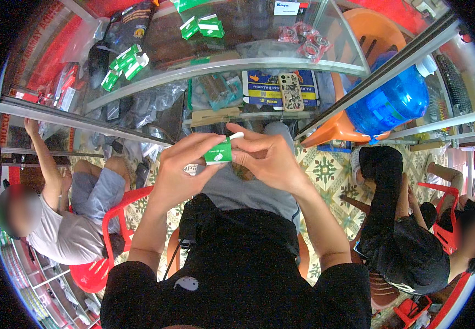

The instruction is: The person sits in a shop and repeatedly picks up small green and white boxes from a glass display counter. They open the boxes, remove the contents, and place the empty boxes back on the counter in a pile.

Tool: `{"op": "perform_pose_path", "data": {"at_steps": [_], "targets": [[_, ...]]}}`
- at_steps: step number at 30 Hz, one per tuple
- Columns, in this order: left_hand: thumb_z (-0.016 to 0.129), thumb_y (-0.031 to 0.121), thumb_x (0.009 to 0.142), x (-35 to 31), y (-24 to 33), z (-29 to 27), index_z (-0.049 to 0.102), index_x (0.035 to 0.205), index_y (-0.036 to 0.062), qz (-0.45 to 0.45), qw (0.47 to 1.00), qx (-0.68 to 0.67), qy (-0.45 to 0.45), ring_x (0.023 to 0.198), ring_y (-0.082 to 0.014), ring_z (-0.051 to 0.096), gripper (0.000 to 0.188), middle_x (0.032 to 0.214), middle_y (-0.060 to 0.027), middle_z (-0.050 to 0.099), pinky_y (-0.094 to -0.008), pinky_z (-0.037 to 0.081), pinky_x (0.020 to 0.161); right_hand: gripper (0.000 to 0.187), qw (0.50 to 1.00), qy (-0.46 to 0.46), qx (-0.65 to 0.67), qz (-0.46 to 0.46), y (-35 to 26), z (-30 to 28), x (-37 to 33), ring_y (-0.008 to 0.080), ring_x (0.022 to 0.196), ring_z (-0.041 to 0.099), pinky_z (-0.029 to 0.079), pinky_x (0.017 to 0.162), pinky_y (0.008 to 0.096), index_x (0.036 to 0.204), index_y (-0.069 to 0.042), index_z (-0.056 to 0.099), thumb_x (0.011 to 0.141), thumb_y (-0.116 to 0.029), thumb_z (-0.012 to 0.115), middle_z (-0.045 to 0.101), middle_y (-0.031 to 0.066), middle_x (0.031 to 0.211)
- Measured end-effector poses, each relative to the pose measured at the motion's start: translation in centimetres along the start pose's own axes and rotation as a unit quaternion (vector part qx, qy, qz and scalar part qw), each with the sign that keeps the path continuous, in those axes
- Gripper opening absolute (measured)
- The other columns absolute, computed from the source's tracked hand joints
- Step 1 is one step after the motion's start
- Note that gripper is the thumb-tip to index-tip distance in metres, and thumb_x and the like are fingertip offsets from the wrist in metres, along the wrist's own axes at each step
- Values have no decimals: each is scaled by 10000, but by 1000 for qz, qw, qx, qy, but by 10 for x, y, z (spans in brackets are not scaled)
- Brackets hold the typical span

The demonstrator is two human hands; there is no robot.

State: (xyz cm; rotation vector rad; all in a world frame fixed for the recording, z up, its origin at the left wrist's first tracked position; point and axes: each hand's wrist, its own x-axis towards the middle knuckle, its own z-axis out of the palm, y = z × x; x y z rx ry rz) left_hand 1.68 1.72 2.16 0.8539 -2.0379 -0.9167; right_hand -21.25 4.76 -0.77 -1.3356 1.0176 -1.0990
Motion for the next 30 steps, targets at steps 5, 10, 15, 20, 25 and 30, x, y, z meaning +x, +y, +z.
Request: {"op": "perform_pose_path", "data": {"at_steps": [5,10,15,20,25,30], "targets": [[854,-75,816,4,5,-8,755,1318,39,-12,998,20,-56,1079,-247,772,525,1300,-161,751,-328,682,824,263,993,-49,60,85,11,-4,-1,123,956,705,580,761,262,1249,-1,797,987,-26,779,697,167,1428],[869,-67,802,3,5,-4,753,1316,27,-26,999,-39,-24,1056,-238,780,535,1275,-164,757,-328,689,809,200,991,13,130,38,12,0,-5,131,895,701,577,698,265,1172,41,811,985,-14,764,742,174,1319],[884,-40,792,0,-2,-10,748,1311,19,-25,999,-5,43,1067,-237,772,540,1239,-163,754,-334,689,820,181,986,112,119,27,-13,-16,-3,251,1037,757,653,836,366,1112,78,801,968,-26,765,761,217,1241],[933,44,758,1,-11,-27,759,1270,-13,0,991,95,97,1082,-213,737,544,1226,-135,715,-342,658,862,99,885,335,-239,-217,-34,-66,33,173,987,749,613,878,325,1020,54,792,933,7,789,799,131,1136],[923,80,795,4,-21,-34,739,1313,-2,1,983,122,138,925,-177,683,556,1162,-102,715,-304,561,778,123,676,368,-539,-343,-51,-118,95,291,976,760,607,846,380,1010,16,786,892,-14,796,795,121,1116],[910,83,826,16,-30,-54,731,1341,12,45,961,213,173,899,-212,655,550,1154,-124,744,-335,546,800,134,627,274,-689,-240,-39,-147,119,303,1057,713,570,896,449,1038,-33,795,921,-90,759,792,89,1117]]}}
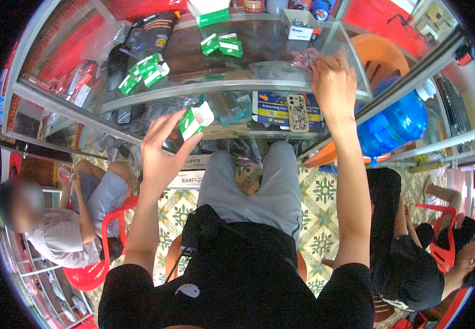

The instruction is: The person sits in a shop and repeatedly picks up small green and white boxes from a glass display counter. They open the boxes, remove the contents, and place the empty boxes back on the counter in a pile.

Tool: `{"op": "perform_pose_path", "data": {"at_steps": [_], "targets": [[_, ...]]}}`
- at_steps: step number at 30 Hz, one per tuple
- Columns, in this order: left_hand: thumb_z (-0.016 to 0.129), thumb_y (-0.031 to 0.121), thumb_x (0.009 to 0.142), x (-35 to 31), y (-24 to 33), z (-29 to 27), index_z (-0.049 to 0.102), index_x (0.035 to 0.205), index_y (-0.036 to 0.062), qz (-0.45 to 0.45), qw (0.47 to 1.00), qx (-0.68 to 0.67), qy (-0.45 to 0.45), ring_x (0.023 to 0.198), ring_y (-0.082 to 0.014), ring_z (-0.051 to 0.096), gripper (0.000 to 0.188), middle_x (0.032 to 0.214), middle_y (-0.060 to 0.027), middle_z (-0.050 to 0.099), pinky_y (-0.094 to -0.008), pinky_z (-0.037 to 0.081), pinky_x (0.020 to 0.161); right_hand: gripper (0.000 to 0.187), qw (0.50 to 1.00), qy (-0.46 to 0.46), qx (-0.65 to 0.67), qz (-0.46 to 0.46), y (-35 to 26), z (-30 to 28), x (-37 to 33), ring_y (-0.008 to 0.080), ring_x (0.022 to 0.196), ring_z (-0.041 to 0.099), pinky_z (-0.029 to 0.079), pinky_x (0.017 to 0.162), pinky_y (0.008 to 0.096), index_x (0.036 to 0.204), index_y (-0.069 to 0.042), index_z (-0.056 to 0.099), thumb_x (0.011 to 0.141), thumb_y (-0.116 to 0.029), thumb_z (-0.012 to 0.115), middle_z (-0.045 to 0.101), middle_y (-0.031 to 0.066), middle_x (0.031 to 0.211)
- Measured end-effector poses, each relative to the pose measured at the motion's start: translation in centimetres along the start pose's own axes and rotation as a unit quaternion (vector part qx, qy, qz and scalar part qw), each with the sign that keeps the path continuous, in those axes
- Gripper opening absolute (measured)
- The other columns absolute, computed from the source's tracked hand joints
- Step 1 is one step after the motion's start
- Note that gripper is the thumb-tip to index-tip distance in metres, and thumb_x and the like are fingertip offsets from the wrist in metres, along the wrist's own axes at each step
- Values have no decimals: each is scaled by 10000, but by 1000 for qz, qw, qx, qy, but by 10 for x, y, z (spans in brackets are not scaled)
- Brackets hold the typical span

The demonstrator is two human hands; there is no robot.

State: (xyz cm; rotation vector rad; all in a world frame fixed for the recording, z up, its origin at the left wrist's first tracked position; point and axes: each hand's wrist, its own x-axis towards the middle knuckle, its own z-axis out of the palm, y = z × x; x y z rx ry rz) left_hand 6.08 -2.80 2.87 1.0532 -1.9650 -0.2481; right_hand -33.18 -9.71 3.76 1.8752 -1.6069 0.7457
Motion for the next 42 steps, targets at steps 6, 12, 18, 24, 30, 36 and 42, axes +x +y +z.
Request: {"op": "perform_pose_path", "data": {"at_steps": [6,12,18,24,30,36,42], "targets": [[891,148,872,43,-27,-24,758,1295,31,0,994,82,75,1112,-337,686,458,1229,-166,764,-434,512,1027,129,997,54,52,4,-24,-17,-6,324,1065,702,557,946,456,1026,-33,808,919,-88,762,788,96,1150],[818,266,962,107,-82,-37,754,1340,80,52,978,186,75,1138,-331,691,426,1259,-138,777,-421,489,1051,117,992,52,117,13,-43,-39,-25,342,1070,706,561,975,461,1005,-21,809,896,-61,789,783,117,1131],[789,381,975,136,-103,-14,700,1417,75,66,925,367,68,1220,-387,608,546,1377,-175,720,-455,476,1086,74,989,51,136,20,-53,-52,-37,344,1087,707,558,981,453,934,-5,807,882,-57,812,781,108,1124],[799,407,958,152,-83,28,616,1492,20,119,973,186,-66,1241,-417,573,685,1394,-211,690,-498,488,1110,73,983,33,176,31,-57,-59,-46,332,1068,712,558,956,449,911,5,799,879,-57,820,781,100,1101],[785,400,969,179,-101,64,545,1538,-3,64,964,218,-139,1273,-435,565,737,1348,-248,701,-505,494,1102,62,976,37,213,2,-74,-65,-45,316,1048,713,554,915,445,897,-8,795,866,-54,824,783,78,1078],[850,327,933,170,-96,59,680,1399,-22,82,987,125,-65,1179,-372,674,606,1248,-221,742,-461,538,1052,76,973,15,230,-1,-79,-78,-55,311,1016,717,560,893,437,917,-15,795,850,-33,827,783,83,1062],[864,71,928,101,-46,34,676,1413,-36,-78,926,-358,-89,1135,-148,705,531,1239,-101,731,-296,600,898,144,918,-6,391,57,-102,-94,-49,269,917,739,548,903,353,1066,23,798,925,9,775,800,142,1060]]}}
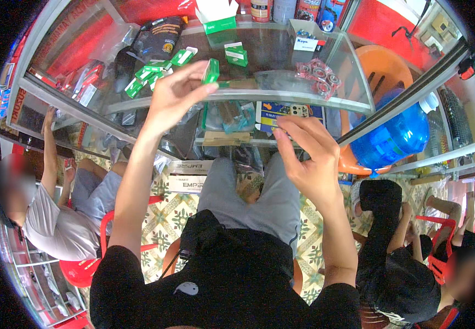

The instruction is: The person sits in a shop and repeatedly picks up small green and white boxes from a glass display counter. They open the boxes, remove the contents, and place the empty boxes back on the counter in a pile.

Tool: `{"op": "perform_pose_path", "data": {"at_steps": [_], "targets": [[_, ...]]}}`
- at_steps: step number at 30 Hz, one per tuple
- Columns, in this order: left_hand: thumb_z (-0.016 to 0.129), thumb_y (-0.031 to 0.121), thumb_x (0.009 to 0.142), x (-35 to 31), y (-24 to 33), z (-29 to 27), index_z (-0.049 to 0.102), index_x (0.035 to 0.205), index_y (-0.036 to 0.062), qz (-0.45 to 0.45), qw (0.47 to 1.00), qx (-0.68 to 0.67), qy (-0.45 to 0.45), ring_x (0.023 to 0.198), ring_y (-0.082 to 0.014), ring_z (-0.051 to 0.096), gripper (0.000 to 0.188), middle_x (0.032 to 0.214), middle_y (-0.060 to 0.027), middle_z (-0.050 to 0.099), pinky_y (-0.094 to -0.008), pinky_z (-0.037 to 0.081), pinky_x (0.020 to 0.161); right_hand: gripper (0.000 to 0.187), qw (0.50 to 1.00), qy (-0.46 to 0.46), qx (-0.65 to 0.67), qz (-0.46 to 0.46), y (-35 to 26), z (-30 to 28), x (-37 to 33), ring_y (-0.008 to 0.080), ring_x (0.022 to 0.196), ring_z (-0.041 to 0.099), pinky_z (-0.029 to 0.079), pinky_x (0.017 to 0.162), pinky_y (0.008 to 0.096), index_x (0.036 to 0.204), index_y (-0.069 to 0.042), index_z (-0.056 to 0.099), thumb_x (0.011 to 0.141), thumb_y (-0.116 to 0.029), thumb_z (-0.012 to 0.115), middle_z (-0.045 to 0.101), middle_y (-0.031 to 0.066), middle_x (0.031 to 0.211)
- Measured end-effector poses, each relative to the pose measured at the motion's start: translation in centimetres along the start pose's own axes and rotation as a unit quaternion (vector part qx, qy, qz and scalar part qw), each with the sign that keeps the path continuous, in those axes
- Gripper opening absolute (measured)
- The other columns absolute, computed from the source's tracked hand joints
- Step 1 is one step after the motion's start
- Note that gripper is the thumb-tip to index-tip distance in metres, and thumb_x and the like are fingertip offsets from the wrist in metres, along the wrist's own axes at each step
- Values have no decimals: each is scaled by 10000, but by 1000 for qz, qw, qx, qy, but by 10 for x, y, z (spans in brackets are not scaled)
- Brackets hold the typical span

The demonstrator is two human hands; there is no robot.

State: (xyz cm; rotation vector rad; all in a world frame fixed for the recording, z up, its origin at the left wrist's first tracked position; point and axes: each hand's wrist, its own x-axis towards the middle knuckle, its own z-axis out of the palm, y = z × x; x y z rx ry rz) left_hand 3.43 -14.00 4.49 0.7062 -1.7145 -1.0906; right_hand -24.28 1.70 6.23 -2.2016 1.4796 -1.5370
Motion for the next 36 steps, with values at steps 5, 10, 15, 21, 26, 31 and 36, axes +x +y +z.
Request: {"op": "perform_pose_path", "data": {"at_steps": [5,10,15,21,26,31,36], "targets": [[899,-40,841,-51,24,38,697,1383,-16,105,994,-24,4,1201,-182,690,578,1347,-124,681,-334,591,1003,182,984,-68,134,97,-17,8,13,148,839,739,587,774,299,1124,56,780,968,-38,787,796,141,1026],[937,10,731,-72,39,55,770,1252,38,179,972,153,13,1130,-271,738,547,1253,-127,748,-374,590,963,253,905,-106,328,248,-27,18,14,122,906,729,602,754,268,1226,101,752,1012,-34,752,788,126,1087],[906,-29,709,-86,35,61,776,1250,66,160,974,162,20,1125,-277,735,564,1256,-100,742,-382,597,957,279,871,-150,352,308,-23,19,1,153,894,745,613,737,283,1246,115,739,975,56,756,788,147,1086],[905,-34,691,-94,38,66,775,1210,55,168,967,192,20,1118,-288,729,542,1237,-90,739,-387,600,928,276,872,-131,356,309,-20,25,-12,105,903,728,618,803,267,1199,99,764,937,15,781,796,108,1029],[905,-47,688,-104,38,71,773,1199,47,172,962,212,20,1108,-286,730,536,1228,-94,729,-391,612,909,256,900,-156,306,268,-22,24,-14,94,891,720,612,796,261,1169,88,778,922,27,751,799,93,988],[911,-61,699,-116,36,75,769,1218,37,161,964,213,19,1105,-278,735,547,1224,-121,710,-374,654,876,238,918,-136,246,280,-12,27,-31,109,892,723,624,819,278,1157,81,782,931,25,737,802,92,985],[930,-63,732,-124,32,83,761,1212,38,67,993,76,52,1150,-234,715,519,1289,-125,657,-337,708,821,254,844,-116,422,310,-23,24,-26,122,948,731,638,841,298,1200,77,770,965,-19,789,798,114,1077]]}}
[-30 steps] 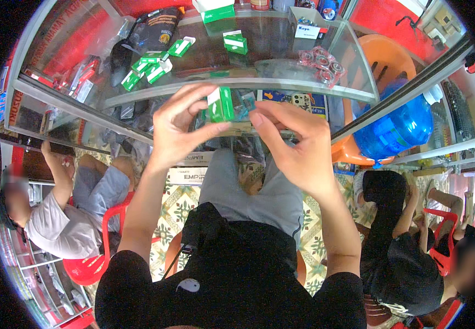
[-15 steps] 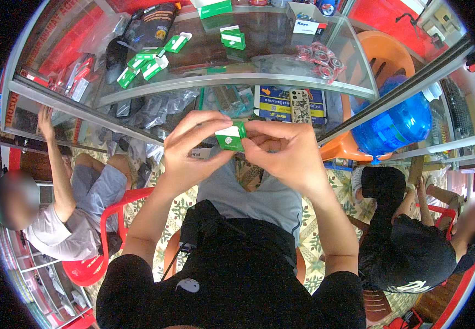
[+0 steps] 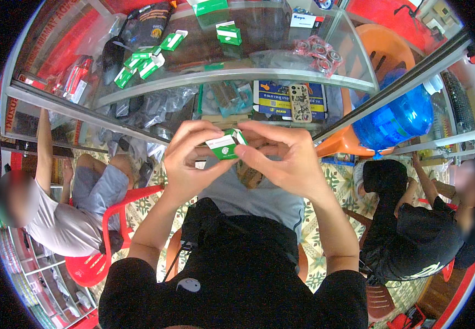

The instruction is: The person sits in a shop and repeatedly picks up small green and white boxes from a glass display counter. They open the boxes, remove the contents, and place the empty boxes back on the counter in a pile.

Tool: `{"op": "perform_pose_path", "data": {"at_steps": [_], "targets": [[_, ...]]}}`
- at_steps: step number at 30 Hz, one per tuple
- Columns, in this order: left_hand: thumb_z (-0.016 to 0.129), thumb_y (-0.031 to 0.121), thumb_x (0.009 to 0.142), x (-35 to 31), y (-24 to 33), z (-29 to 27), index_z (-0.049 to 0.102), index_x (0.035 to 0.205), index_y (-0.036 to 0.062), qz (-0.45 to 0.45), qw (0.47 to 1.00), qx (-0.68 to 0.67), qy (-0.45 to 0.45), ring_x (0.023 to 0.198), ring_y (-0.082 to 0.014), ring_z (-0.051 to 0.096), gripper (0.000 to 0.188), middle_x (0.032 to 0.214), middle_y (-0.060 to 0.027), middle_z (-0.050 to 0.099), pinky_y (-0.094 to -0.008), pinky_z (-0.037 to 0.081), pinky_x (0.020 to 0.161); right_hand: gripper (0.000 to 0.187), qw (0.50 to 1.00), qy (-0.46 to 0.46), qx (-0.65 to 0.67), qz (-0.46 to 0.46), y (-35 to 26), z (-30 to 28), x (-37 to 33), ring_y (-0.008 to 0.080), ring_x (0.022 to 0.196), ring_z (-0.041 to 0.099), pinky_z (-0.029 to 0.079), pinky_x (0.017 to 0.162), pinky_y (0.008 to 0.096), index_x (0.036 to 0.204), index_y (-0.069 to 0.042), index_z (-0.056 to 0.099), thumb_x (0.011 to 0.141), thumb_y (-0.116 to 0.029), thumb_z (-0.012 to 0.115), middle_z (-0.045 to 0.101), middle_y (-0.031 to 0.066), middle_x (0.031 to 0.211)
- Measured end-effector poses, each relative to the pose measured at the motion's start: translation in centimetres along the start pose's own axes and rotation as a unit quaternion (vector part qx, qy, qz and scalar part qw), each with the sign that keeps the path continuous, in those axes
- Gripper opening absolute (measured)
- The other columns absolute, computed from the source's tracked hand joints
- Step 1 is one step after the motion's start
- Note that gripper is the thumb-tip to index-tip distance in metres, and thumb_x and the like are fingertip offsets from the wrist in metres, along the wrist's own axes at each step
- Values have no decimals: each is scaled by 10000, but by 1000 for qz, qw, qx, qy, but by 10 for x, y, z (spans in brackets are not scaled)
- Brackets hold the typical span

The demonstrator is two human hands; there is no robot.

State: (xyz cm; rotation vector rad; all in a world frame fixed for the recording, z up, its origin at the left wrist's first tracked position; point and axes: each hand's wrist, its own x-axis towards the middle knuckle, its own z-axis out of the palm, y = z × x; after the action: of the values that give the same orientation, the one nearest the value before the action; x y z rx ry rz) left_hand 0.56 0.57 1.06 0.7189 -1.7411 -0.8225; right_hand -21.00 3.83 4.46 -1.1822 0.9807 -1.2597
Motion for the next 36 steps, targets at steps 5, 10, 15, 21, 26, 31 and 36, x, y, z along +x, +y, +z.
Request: {"op": "perform_pose_path", "data": {"at_steps": [5,10,15,21,26,31,36], "targets": [[841,-72,881,-6,-6,4,667,1334,0,-146,950,-273,-30,1186,-242,694,491,1365,-122,595,-402,701,915,255,997,-5,-72,-25,3,-6,0,126,934,737,631,783,279,1235,77,758,997,-11,767,790,122,1109],[581,223,1142,-14,-15,1,563,1448,-62,-342,799,-490,-72,1231,-302,697,419,1352,-180,656,-455,675,966,215,998,-21,-65,-13,-1,-15,-2,128,882,731,616,728,266,1216,73,760,1008,28,729,791,120,1097],[585,236,1139,-24,-18,1,568,1441,-100,-388,713,-580,-71,1169,-345,734,453,1342,-238,681,-475,662,989,230,930,-23,-295,-219,-5,-11,5,215,910,750,622,758,310,1149,37,778,941,113,714,772,154,1127],[645,173,1102,-32,-23,4,602,1425,-104,-379,721,-578,-45,1181,-374,729,428,1342,-250,688,-494,660,995,295,881,-49,-392,-258,-6,-7,-4,317,888,753,606,751,387,1099,-29,788,826,80,762,753,160,1124],[677,150,1088,-27,-9,3,661,1416,-61,-352,806,-470,-73,1173,-305,745,391,1349,-214,716,-443,664,961,189,872,-66,-417,-246,-10,-9,-6,293,841,737,563,681,358,979,-9,778,803,60,793,756,135,1044],[699,166,1083,-21,5,-10,685,1420,-19,-334,861,-368,-111,1089,-268,778,385,1328,-174,735,-338,629,956,144,871,-66,-430,-229,-5,-10,-3,289,868,726,562,724,362,937,14,777,808,40,833,767,146,1128],[715,215,1082,-30,-7,-6,692,1418,-17,-277,896,-324,-125,1041,-219,789,409,1292,-134,766,-294,607,900,215,905,-87,-379,-171,6,-14,-4,264,958,716,569,792,366,1014,19,799,806,67,821,754,160,1300]]}}
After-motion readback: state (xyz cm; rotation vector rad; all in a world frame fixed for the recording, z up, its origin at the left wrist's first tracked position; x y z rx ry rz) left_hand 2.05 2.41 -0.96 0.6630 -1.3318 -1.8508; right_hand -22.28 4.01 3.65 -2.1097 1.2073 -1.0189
